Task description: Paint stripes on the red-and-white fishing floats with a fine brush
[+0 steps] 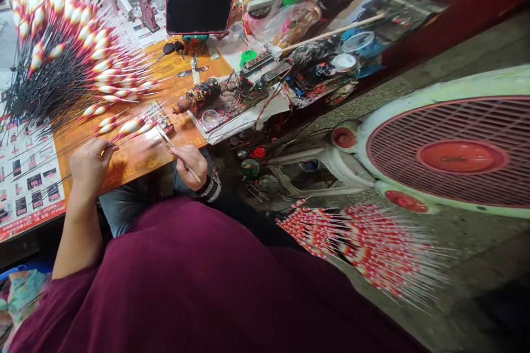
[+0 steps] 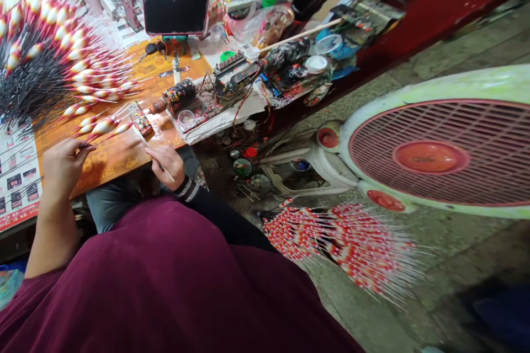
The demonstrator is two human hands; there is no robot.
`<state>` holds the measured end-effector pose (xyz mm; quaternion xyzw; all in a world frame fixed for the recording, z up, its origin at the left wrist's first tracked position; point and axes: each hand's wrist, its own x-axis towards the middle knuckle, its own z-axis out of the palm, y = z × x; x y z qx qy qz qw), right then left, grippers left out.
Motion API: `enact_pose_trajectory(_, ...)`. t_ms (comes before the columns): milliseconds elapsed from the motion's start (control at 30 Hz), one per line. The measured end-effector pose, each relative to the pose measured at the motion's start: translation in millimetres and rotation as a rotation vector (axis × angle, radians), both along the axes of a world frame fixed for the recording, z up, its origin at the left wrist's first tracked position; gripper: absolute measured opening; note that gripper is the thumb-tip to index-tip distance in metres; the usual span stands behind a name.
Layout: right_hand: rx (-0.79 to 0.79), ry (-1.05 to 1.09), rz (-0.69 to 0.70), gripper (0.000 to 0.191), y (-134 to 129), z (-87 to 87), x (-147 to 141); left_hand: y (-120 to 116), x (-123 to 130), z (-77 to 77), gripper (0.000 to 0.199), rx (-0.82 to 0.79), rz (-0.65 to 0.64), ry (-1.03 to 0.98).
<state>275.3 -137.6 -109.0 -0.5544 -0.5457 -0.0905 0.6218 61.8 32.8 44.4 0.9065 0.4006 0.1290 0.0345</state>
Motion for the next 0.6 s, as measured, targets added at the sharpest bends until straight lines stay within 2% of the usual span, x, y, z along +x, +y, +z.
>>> enact_pose_trajectory(133, 0.044, -0.026, 0.010, 0.040, 0.5, 1.8, -0.6, 3.7, 2.9, -3.1, 0.019, -0.054, -0.004, -0.013)
enact_pose_trajectory(433, -0.131, -0.013, 0.011, 0.037, -1.6, -1.5, -0.6, 2.0, 3.0, -2.9, 0.015, -0.091, 0.019, -0.047)
enact_pose_trajectory(600, -0.116, -0.032, 0.005, 0.038, -1.8, -2.1, -0.7, 1.3, 4.0, -2.1, 0.014, -0.098, 0.026, -0.047)
